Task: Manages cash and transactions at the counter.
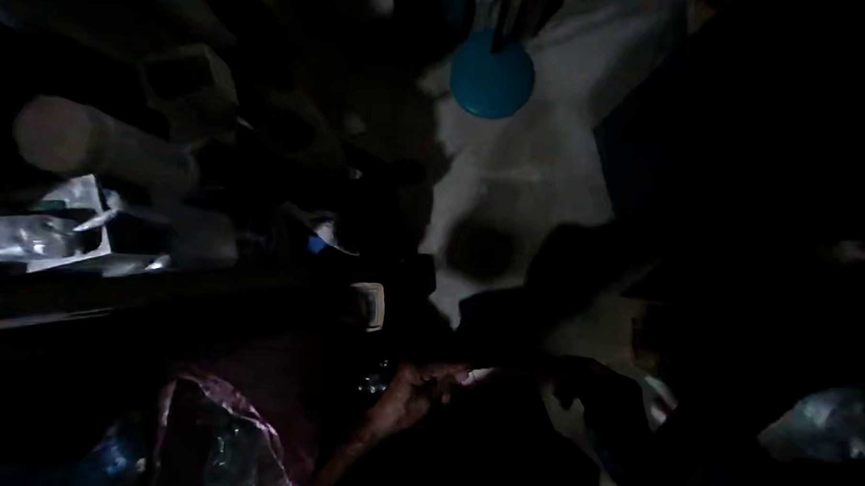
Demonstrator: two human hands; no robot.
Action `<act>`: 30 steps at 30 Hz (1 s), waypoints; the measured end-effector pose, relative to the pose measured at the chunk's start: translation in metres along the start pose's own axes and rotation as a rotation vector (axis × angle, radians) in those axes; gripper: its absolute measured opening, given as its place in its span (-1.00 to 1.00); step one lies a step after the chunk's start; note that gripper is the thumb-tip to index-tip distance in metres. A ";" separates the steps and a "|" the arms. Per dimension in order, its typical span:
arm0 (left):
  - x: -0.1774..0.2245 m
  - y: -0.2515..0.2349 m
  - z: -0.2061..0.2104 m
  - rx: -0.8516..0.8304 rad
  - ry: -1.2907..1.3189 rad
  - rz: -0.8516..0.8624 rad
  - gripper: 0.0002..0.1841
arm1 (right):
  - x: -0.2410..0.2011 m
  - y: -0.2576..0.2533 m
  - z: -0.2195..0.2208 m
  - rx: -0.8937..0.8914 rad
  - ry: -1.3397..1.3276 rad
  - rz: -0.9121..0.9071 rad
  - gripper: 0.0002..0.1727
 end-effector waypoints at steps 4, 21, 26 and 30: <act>0.054 -0.062 -0.060 0.243 0.093 0.124 -0.64 | -0.063 -0.130 -0.009 -0.212 -0.045 -0.424 -0.68; 0.215 -0.365 -0.379 0.844 -0.010 0.429 -0.75 | -0.358 -0.547 0.064 -0.229 0.076 -0.623 -0.81; 0.214 -0.395 -0.440 1.139 0.109 0.369 -0.76 | -0.451 -0.676 0.151 -0.639 0.121 -0.806 -0.75; 0.228 -0.399 -0.465 1.404 0.076 0.450 -0.73 | -0.531 -0.732 0.237 -0.989 0.101 -0.847 -0.72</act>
Point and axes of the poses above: each hand's wrist, its own y-axis away from the middle knuckle, its own z-axis out of the palm, x = y × z, the point moved 7 cm from there along -y, towards the middle knuckle, and after that the axes turned 2 degrees about y, right-handed, at the moved point
